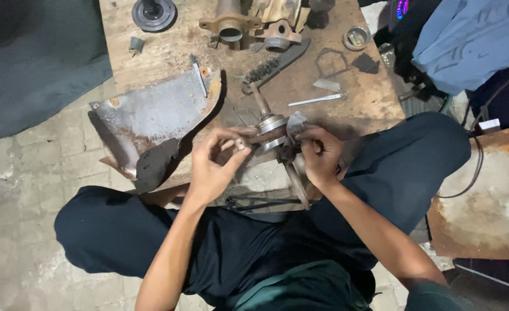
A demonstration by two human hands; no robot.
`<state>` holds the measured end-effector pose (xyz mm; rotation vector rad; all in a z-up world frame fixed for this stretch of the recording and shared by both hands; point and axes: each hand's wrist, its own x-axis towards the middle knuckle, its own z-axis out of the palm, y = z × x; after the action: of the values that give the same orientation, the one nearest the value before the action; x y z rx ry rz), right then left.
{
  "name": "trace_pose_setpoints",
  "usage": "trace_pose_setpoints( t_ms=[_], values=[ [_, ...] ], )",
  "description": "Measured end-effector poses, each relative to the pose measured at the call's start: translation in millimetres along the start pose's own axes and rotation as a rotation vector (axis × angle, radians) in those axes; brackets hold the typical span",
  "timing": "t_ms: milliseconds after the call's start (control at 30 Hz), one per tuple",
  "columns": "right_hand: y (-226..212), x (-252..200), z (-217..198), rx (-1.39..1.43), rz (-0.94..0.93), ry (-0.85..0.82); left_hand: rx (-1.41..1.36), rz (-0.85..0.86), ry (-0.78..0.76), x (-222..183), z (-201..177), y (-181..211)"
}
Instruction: The person scrubs a metal shaft with a white stick, then wipes the shaft and attached discs with a grey cloth. The person rotates the shaft to clean different sections.
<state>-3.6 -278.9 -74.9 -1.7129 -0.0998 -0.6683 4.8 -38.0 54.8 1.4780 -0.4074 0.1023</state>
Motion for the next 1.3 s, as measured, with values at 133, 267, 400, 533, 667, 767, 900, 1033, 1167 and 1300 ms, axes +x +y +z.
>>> trace_pose_setpoints(
  t_ms=[133,267,400,533,667,767,900,1033,1167,1300],
  values=[
    [-41.5,18.5,0.5,0.041,0.052,-0.008,-0.002,0.056,-0.029,17.5,16.5,-6.7],
    [-65.8,27.6,2.7,0.373,0.240,0.111,-0.110,0.094,-0.052,31.4,45.7,-13.0],
    [-47.1,17.1,5.9,0.569,0.053,-0.016,-0.074,0.150,-0.014,28.8,51.3,-44.6],
    [-61.2,46.0,-0.2,0.320,0.013,-0.112,-0.090,0.113,0.026,25.2,56.3,-51.2],
    [-97.9,80.4,-3.4,0.289,-0.046,-0.349,-0.062,0.101,0.048,23.5,62.0,-61.3],
    [-121.0,99.7,0.1,0.310,-0.039,-0.440,0.030,0.116,0.062,32.6,66.7,-47.0],
    [-102.9,101.2,-4.6,0.482,0.221,-0.553,0.106,0.188,0.011,38.6,73.1,-62.4],
    [-115.5,91.0,6.6,0.209,0.098,-0.558,0.067,0.210,-0.036,32.1,83.3,-90.3],
    [-136.3,90.9,12.4,0.352,0.187,-0.553,0.108,0.287,0.040,33.9,76.3,-79.4],
    [-120.2,88.7,5.5,0.298,0.137,-0.615,0.129,0.270,0.044,41.0,77.9,-54.7]
  ],
)
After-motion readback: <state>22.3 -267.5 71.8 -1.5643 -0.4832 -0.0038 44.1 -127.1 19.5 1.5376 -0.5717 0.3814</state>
